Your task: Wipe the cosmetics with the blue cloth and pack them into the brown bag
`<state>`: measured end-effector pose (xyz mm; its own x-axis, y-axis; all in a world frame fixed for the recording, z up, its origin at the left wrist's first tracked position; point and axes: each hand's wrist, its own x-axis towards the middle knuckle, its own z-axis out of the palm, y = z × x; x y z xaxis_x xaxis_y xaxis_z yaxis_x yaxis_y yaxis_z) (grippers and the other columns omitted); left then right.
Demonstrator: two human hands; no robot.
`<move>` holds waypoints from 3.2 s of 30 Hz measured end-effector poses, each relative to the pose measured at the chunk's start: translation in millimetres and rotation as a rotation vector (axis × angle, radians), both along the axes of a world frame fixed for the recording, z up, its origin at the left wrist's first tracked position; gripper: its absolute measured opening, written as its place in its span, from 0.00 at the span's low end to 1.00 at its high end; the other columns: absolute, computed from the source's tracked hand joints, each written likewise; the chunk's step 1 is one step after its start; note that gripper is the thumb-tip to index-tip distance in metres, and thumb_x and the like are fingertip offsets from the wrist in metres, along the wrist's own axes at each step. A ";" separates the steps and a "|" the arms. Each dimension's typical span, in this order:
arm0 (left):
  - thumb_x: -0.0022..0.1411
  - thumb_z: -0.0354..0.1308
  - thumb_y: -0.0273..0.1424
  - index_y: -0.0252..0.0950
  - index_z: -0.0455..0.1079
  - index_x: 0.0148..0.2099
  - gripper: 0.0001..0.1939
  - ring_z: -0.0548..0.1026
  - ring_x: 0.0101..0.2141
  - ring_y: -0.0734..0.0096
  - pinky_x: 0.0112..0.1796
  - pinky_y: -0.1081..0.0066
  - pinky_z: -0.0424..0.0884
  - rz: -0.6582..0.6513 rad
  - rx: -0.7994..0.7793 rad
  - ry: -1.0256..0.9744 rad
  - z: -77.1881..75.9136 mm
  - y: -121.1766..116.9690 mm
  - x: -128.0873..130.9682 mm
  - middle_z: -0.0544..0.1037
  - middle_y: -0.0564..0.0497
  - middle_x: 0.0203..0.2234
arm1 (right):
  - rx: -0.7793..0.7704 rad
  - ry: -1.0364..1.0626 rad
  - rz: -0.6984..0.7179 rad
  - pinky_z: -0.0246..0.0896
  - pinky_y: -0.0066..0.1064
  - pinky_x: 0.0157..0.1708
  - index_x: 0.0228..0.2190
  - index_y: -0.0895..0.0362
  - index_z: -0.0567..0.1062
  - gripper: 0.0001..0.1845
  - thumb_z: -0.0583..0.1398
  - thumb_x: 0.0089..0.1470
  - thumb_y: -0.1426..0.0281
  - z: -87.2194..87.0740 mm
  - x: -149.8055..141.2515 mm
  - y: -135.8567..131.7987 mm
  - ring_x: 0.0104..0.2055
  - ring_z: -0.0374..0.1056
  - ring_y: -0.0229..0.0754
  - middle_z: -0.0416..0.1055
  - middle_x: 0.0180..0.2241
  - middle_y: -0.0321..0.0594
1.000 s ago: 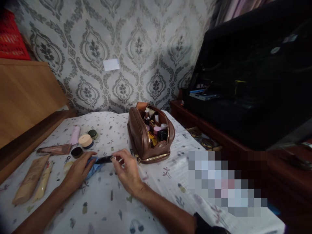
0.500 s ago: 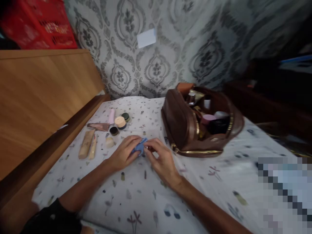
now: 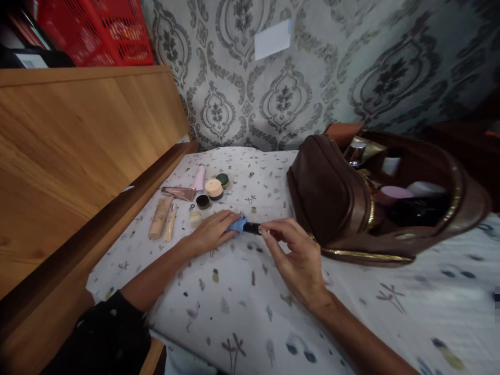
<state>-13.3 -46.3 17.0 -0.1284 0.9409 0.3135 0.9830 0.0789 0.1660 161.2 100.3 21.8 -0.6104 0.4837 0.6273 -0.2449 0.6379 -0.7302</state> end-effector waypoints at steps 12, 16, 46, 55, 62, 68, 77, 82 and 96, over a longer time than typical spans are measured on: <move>0.71 0.48 0.35 0.36 0.66 0.52 0.13 0.74 0.43 0.63 0.44 0.64 0.71 0.051 0.132 -0.239 -3.5 -2.7 -3.3 0.75 0.45 0.41 | -0.410 0.031 0.155 0.73 0.32 0.30 0.39 0.55 0.74 0.15 0.65 0.54 0.60 1.8 -4.1 4.4 0.28 0.71 0.37 0.70 0.31 0.37; 0.71 0.48 0.35 0.37 0.65 0.53 0.13 0.73 0.45 0.62 0.47 0.62 0.70 0.152 0.291 -0.220 -1.4 -2.5 1.1 0.74 0.45 0.43 | -0.471 0.015 0.121 0.71 0.31 0.26 0.36 0.56 0.72 0.16 0.65 0.53 0.58 0.7 -5.2 4.4 0.26 0.71 0.38 0.72 0.26 0.36; 0.72 0.45 0.36 0.34 0.60 0.60 0.18 0.71 0.48 0.58 0.48 0.59 0.71 0.130 0.283 0.073 -1.6 5.6 20.9 0.72 0.41 0.47 | -0.488 -0.008 0.166 0.73 0.30 0.27 0.35 0.57 0.77 0.16 0.67 0.50 0.58 5.1 -3.8 6.0 0.26 0.72 0.37 0.70 0.28 0.36; 0.72 0.45 0.37 0.34 0.63 0.58 0.18 0.72 0.46 0.55 0.46 0.57 0.71 0.043 0.247 0.269 0.4 13.1 43.0 0.74 0.40 0.45 | -0.587 -0.132 0.184 0.59 0.26 0.13 0.25 0.54 0.67 0.23 0.68 0.45 0.50 4.7 0.0 -14.8 0.13 0.62 0.35 0.65 0.14 0.28; 0.68 0.53 0.35 0.34 0.65 0.55 0.16 0.72 0.45 0.56 0.42 0.61 0.71 0.178 0.082 0.227 4.6 4.6 16.1 0.74 0.43 0.44 | -0.642 -0.038 0.102 0.54 0.23 0.12 0.23 0.55 0.65 0.25 0.66 0.48 0.49 8.8 -2.7 -1.8 0.13 0.60 0.31 0.65 0.17 0.29; 0.68 0.54 0.38 0.35 0.65 0.56 0.18 0.72 0.46 0.57 0.42 0.63 0.71 0.365 -0.065 0.206 3.9 1.4 12.8 0.74 0.43 0.46 | -0.623 0.060 0.053 0.55 0.23 0.15 0.27 0.56 0.68 0.21 0.66 0.50 0.53 7.4 -3.3 5.1 0.16 0.61 0.31 0.64 0.18 0.29; 0.64 0.56 0.48 0.32 0.60 0.61 0.32 0.70 0.50 0.48 0.49 0.53 0.68 0.412 0.036 0.178 -7.2 1.3 8.4 0.71 0.37 0.52 | -0.571 0.143 -0.006 0.63 0.25 0.19 0.36 0.56 0.72 0.17 0.64 0.54 0.56 2.4 -6.4 10.7 0.26 0.67 0.35 0.69 0.26 0.34; 0.66 0.53 0.47 0.34 0.52 0.66 0.33 0.66 0.55 0.49 0.53 0.50 0.65 0.311 0.302 0.003 -0.8 0.4 8.5 0.67 0.35 0.56 | -0.645 0.089 0.096 0.63 0.26 0.20 0.35 0.56 0.72 0.16 0.64 0.55 0.56 4.4 -4.9 7.0 0.25 0.67 0.35 0.69 0.25 0.34; 0.66 0.55 0.41 0.37 0.70 0.35 0.14 0.68 0.27 0.72 0.32 0.73 0.63 0.187 0.319 -0.699 20.4 -1.9 17.4 0.70 0.56 0.22 | -0.649 0.036 0.202 0.58 0.25 0.19 0.33 0.56 0.74 0.15 0.65 0.52 0.57 4.4 -5.9 13.8 0.23 0.63 0.34 0.69 0.24 0.34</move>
